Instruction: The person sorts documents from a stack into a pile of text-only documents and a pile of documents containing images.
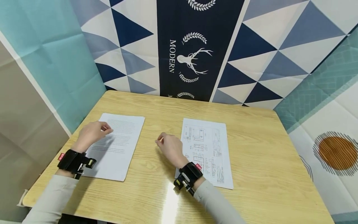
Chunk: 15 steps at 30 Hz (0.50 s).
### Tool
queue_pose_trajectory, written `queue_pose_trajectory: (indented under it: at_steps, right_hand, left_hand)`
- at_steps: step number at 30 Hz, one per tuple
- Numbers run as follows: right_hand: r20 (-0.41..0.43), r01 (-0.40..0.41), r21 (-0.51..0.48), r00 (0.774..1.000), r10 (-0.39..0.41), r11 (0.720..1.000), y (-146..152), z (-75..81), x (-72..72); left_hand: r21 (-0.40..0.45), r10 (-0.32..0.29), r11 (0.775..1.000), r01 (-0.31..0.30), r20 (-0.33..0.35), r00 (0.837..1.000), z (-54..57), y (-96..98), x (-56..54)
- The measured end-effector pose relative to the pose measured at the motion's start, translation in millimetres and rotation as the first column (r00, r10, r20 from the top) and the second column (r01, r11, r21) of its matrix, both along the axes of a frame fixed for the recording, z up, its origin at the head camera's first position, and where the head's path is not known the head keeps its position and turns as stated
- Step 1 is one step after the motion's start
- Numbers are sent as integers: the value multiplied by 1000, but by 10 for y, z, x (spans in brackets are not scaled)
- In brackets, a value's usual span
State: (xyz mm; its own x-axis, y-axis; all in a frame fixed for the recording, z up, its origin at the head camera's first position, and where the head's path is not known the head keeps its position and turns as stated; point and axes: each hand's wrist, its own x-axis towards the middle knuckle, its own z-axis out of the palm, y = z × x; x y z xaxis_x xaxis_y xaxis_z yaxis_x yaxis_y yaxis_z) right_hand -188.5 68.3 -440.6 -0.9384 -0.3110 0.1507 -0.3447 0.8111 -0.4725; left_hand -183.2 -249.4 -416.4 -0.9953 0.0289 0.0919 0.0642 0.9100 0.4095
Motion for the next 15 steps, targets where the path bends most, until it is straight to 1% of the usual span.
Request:
queue_pose_trajectory:
  at_steps: [1,2,4,7,10,12,15]
  right_hand:
    - [7,-18,5,1000,18,1000,-77,-8,-2]
    - [12,-33,10,999,33,999,-148,-13,-5]
    - [20,-57,17,998,57,998,-274,-15,-10]
    - [27,-69,27,997,68,997,-423,-14,-15]
    - [35,-71,37,997,69,997,-544,-14,-15]
    - [50,-77,46,996,75,996,-617,-23,-11]
    - [72,-91,62,994,87,994,-720,-59,-7]
  left_hand:
    - [13,14,1000,-15,18,1000,61,-38,59]
    - [17,21,1000,-21,25,999,88,-83,99]
    - [21,45,999,-45,35,998,97,-165,151]
    - [14,65,998,-65,32,997,72,-261,196]
    - [-4,107,994,-107,55,993,22,-343,219]
    - [-19,149,989,-148,88,985,-12,-402,230]
    - [-46,204,979,-200,145,968,-52,-484,251]
